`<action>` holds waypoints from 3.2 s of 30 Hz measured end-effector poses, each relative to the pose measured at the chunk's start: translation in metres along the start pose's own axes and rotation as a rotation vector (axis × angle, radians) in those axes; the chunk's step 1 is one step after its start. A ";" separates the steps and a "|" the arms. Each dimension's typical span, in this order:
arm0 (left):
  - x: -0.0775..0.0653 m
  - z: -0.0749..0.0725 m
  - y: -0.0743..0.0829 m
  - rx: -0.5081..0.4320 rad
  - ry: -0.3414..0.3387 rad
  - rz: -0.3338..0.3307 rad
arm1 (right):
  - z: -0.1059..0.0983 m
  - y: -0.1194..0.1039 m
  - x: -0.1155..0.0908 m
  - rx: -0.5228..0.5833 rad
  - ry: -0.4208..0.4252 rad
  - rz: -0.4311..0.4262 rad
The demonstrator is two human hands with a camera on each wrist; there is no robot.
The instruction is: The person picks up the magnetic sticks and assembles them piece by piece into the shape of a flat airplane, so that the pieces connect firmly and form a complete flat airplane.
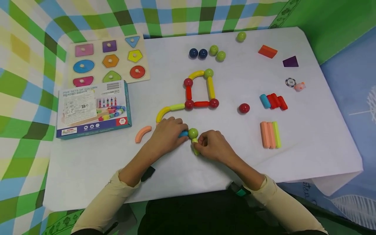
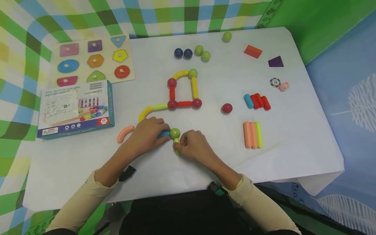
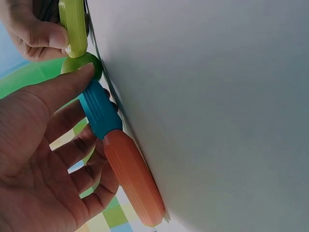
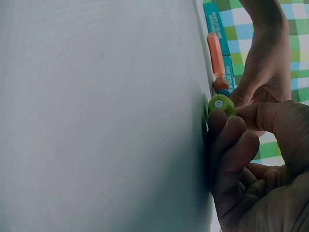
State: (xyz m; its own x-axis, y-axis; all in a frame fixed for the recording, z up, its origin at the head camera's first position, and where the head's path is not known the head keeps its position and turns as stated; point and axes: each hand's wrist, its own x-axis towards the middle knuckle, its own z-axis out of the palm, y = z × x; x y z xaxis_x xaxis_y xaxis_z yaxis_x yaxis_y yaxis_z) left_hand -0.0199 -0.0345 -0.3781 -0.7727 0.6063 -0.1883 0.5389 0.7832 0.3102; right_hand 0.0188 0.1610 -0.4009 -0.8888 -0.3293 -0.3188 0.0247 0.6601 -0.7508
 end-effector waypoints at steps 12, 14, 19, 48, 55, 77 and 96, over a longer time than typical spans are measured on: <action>-0.032 -0.014 -0.022 -0.048 0.132 -0.146 | -0.002 0.000 -0.003 0.010 -0.042 -0.027; -0.047 -0.017 -0.037 -0.072 0.194 -0.244 | -0.003 0.000 -0.004 0.011 -0.059 -0.033; -0.072 -0.014 -0.062 -0.049 0.230 -0.406 | -0.010 0.002 -0.008 -0.014 -0.070 -0.034; -0.067 -0.021 -0.022 -0.006 0.171 -0.175 | -0.109 0.054 0.000 -0.452 0.300 0.113; -0.031 -0.008 0.014 0.074 0.041 0.236 | -0.063 0.032 -0.023 -0.477 0.212 -0.065; -0.006 0.009 0.020 0.312 -0.008 0.433 | 0.014 0.012 -0.048 -0.247 0.120 -0.219; -0.020 0.006 0.008 0.224 -0.023 0.338 | 0.018 0.005 -0.034 -0.262 0.084 -0.282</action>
State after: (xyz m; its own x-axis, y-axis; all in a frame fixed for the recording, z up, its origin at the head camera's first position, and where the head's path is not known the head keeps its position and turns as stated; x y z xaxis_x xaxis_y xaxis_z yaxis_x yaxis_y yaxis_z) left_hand 0.0017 -0.0395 -0.3773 -0.5331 0.8357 -0.1316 0.8230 0.5484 0.1482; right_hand 0.0575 0.1634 -0.4037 -0.8786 -0.4733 -0.0641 -0.3342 0.7050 -0.6255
